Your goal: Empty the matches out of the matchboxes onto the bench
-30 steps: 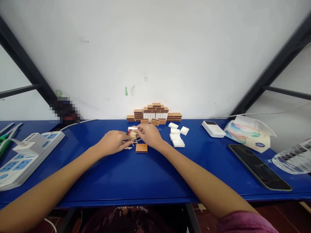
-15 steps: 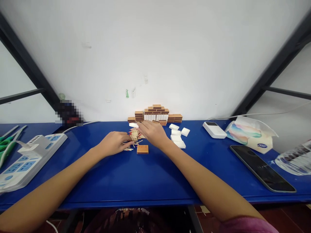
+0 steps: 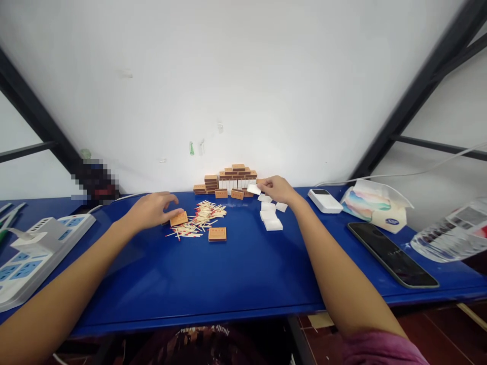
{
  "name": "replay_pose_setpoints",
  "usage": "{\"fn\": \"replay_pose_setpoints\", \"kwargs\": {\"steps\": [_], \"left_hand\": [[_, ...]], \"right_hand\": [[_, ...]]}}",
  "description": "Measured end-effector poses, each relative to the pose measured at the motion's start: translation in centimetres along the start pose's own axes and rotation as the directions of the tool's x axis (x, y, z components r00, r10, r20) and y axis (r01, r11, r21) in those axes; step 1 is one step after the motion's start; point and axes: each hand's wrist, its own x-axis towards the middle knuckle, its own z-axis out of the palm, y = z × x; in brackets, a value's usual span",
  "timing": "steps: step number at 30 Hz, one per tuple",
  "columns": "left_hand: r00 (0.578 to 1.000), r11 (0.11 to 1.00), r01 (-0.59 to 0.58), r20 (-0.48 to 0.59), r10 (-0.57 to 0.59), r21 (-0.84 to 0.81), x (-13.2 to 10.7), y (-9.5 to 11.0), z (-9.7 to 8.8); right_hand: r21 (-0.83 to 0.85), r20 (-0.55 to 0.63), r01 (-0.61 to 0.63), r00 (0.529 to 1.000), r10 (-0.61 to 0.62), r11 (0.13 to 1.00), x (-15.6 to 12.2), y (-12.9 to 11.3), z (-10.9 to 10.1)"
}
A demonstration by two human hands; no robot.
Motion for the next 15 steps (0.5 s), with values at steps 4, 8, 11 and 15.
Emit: {"fn": "replay_pose_setpoints", "kwargs": {"steps": [4, 8, 11, 15], "left_hand": [[0.998, 0.999, 0.016, 0.053, -0.014, -0.043, 0.0, -0.5, -0.3], [0.998, 0.996, -0.014, 0.056, 0.018, -0.089, 0.0, -0.1, -0.4], [0.997, 0.996, -0.021, 0.073, 0.027, -0.081, 0.0, 0.1, -0.4], [0.995, 0.998, -0.008, 0.099, 0.014, -0.061, -0.1, 0.3, -0.4]], "right_hand": [[-0.072, 0.071, 0.056, 0.996, -0.05, 0.996, 0.0, 0.4, 0.4], [-0.103, 0.063, 0.066, 0.996, -0.059, 0.993, 0.1, 0.5, 0.9], [-0.161, 0.055, 0.05, 0.998, -0.042, 0.986, 0.2, 0.9, 0.7], [-0.174, 0.059, 0.025, 0.998, -0.015, 0.984, 0.2, 1.5, -0.1]]}}
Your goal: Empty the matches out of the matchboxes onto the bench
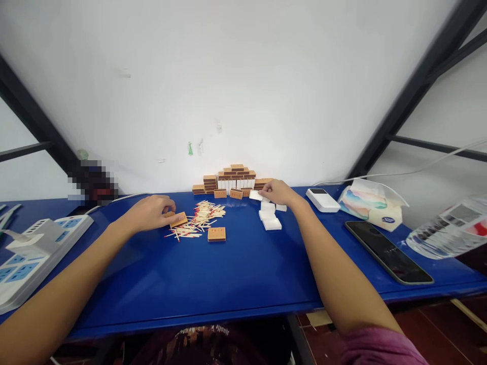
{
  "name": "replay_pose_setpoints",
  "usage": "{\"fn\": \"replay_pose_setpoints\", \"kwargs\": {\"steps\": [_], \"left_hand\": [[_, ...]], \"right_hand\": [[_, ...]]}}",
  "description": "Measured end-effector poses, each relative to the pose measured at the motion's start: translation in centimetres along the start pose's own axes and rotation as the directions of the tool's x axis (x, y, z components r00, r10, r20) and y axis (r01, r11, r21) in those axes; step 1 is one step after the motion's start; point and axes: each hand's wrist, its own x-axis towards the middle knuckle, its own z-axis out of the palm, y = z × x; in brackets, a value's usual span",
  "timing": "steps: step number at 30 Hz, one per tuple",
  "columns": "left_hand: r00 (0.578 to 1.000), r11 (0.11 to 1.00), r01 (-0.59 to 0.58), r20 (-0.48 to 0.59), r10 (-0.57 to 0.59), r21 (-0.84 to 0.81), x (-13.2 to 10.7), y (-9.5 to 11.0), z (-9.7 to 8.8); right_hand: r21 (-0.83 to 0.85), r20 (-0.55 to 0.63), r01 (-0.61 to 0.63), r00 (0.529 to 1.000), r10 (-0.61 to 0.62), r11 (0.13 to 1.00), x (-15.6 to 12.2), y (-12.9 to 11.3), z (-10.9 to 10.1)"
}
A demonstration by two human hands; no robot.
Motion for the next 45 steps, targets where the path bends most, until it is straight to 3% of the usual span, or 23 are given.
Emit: {"fn": "replay_pose_setpoints", "kwargs": {"steps": [11, 25, 28, 31, 35, 38, 40, 43, 45], "left_hand": [[0.999, 0.999, -0.011, 0.033, 0.012, -0.036, -0.3, 0.6, -0.2], [0.998, 0.998, -0.035, 0.044, 0.038, -0.056, -0.3, 0.9, 0.2], [0.999, 0.999, -0.042, 0.003, 0.042, -0.027, -0.2, 0.7, 0.4], [0.993, 0.998, -0.042, -0.114, 0.035, -0.053, 0.0, 0.6, 0.6], [0.956, 0.973, -0.125, -0.284, 0.066, -0.194, 0.1, 1.7, 1.4], [0.91, 0.926, -0.303, -0.355, 0.212, -0.225, -0.1, 3.7, 2.5], [0.865, 0.89, -0.408, -0.399, 0.305, -0.203, -0.3, 5.0, 3.1], [0.794, 0.878, -0.46, -0.504, 0.341, -0.131, -0.4, 5.9, 3.5], [0.729, 0.877, -0.473, -0.598, 0.334, -0.087, -0.4, 5.7, 3.5]], "right_hand": [[-0.18, -0.082, -0.089, 0.994, 0.075, 0.98, -0.2, 1.7, -0.5], [-0.21, -0.07, -0.022, 0.998, 0.007, 0.978, -1.2, -1.8, -0.3], [-0.216, -0.089, -0.006, 0.996, -0.013, 0.976, -1.1, -1.7, -0.3], [-0.184, -0.149, 0.054, 0.986, -0.082, 0.981, -0.8, -2.4, -0.1], [0.088, -0.282, 0.245, 0.936, -0.212, 0.966, -1.7, -7.0, 2.8], [0.359, -0.201, 0.356, 0.932, -0.301, 0.863, -3.7, -12.2, 6.6], [0.4, -0.154, 0.411, 0.911, -0.383, 0.819, -5.0, -14.8, 8.7], [0.433, -0.16, 0.461, 0.885, -0.438, 0.774, -6.0, -16.3, 9.7], [0.473, -0.16, 0.431, 0.9, -0.406, 0.768, -6.0, -16.1, 9.3]]}}
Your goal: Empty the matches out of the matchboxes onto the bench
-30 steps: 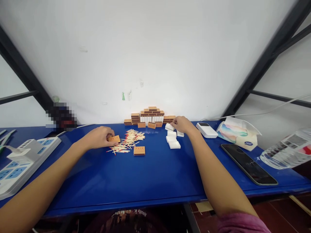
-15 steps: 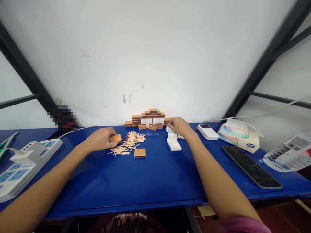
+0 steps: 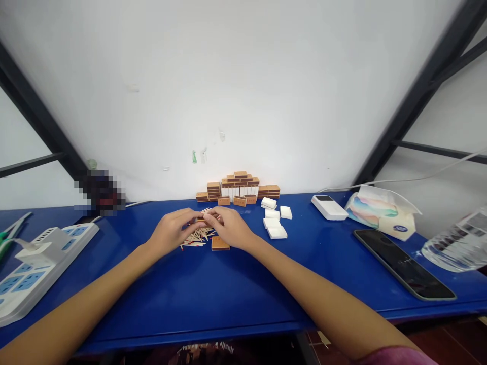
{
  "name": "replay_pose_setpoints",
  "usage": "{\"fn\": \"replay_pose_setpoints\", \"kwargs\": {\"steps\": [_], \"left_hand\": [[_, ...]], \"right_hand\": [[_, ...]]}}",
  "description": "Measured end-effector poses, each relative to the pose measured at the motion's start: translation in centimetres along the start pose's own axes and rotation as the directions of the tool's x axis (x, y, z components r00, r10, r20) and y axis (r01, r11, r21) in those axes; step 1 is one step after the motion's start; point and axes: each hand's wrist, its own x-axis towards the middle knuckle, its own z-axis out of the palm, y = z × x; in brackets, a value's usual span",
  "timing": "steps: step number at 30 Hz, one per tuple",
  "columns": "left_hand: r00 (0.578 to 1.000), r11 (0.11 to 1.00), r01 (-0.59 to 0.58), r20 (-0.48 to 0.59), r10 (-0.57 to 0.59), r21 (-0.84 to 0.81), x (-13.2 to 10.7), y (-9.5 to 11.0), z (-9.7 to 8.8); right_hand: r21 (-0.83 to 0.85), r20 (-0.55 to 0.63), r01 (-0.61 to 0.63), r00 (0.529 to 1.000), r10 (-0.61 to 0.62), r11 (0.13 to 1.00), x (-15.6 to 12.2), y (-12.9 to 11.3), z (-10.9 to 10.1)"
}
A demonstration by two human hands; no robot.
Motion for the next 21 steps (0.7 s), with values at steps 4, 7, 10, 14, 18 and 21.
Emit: {"fn": "replay_pose_setpoints", "kwargs": {"steps": [4, 7, 10, 14, 18, 21], "left_hand": [[0.979, 0.994, -0.075, -0.182, 0.089, 0.081, 0.2, -0.4, -0.4], [0.967, 0.987, -0.11, -0.218, 0.133, 0.115, 0.2, -0.1, -0.5], [0.969, 0.995, -0.077, -0.229, 0.09, 0.065, 0.2, 0.3, -0.3], [0.97, 0.994, 0.065, -0.228, -0.083, -0.088, 0.2, 0.5, -0.1], [0.981, 0.986, 0.09, -0.156, -0.111, -0.138, 0.2, 0.6, -0.2], [0.988, 0.995, 0.061, -0.136, -0.071, -0.076, 0.0, 0.8, -0.2]], "right_hand": [[0.112, 0.02, -0.117, 0.993, 0.115, 0.987, 0.2, 0.4, -1.3], [0.294, 0.107, -0.203, 0.978, 0.179, 0.934, 0.3, 0.3, -1.6], [0.39, 0.167, -0.259, 0.964, 0.208, 0.884, 0.3, -0.1, -1.6], [0.417, 0.128, -0.24, 0.97, 0.205, 0.877, 0.3, -0.6, -1.6], [0.411, 0.062, -0.201, 0.979, 0.193, 0.889, 0.3, -0.9, -1.7], [0.409, 0.048, -0.198, 0.98, 0.195, 0.891, 0.2, -0.9, -1.6]]}}
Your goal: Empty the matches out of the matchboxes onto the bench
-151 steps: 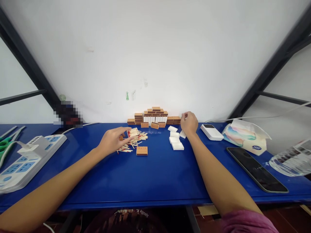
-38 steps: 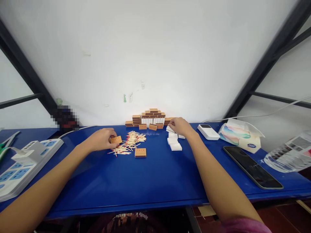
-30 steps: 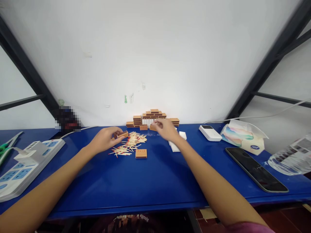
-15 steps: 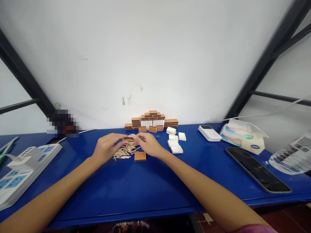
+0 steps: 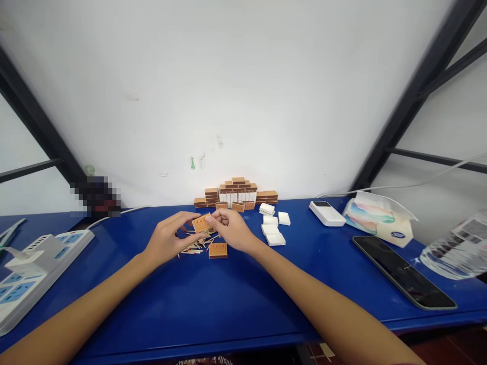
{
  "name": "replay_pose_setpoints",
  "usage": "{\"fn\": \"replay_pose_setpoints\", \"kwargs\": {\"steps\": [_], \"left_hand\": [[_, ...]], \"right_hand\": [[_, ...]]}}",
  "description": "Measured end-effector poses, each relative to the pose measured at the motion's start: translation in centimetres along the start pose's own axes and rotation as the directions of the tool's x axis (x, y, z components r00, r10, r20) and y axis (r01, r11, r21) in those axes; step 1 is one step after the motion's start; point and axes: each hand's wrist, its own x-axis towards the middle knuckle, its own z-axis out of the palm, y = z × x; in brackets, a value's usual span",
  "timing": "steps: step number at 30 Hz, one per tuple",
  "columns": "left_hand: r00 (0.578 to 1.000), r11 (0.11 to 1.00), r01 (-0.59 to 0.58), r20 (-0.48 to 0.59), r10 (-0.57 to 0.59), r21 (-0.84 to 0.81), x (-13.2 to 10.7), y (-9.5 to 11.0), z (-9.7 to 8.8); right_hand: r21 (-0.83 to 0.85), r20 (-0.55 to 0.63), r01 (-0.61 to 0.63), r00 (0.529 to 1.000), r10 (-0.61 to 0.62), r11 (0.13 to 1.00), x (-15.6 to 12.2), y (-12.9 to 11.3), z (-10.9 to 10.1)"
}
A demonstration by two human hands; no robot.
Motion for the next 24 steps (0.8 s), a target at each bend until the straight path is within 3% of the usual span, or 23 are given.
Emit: {"fn": "replay_pose_setpoints", "kwargs": {"steps": [4, 9, 17, 24], "left_hand": [[0.999, 0.995, -0.045, -0.011, 0.046, 0.091, -0.3, -0.3, 0.1], [0.999, 0.989, 0.015, -0.036, -0.01, 0.146, -0.6, -1.1, 0.3], [1.0, 0.989, -0.001, -0.024, 0.005, 0.146, -0.9, -1.5, 0.7], [0.995, 0.988, 0.059, 0.071, -0.07, 0.144, -1.0, -2.0, 0.5]], "right_hand": [[0.002, -0.014, -0.011, 1.0, 0.011, 1.0, 0.0, 0.6, 0.2], [-0.01, -0.115, 0.067, 0.991, -0.068, 0.998, 0.0, 1.1, 0.6], [-0.066, -0.006, 0.05, 0.999, -0.05, 0.997, -0.6, 0.4, 1.2], [0.004, -0.177, -0.05, 0.983, 0.05, 0.999, 0.3, 0.9, -0.4]]}}
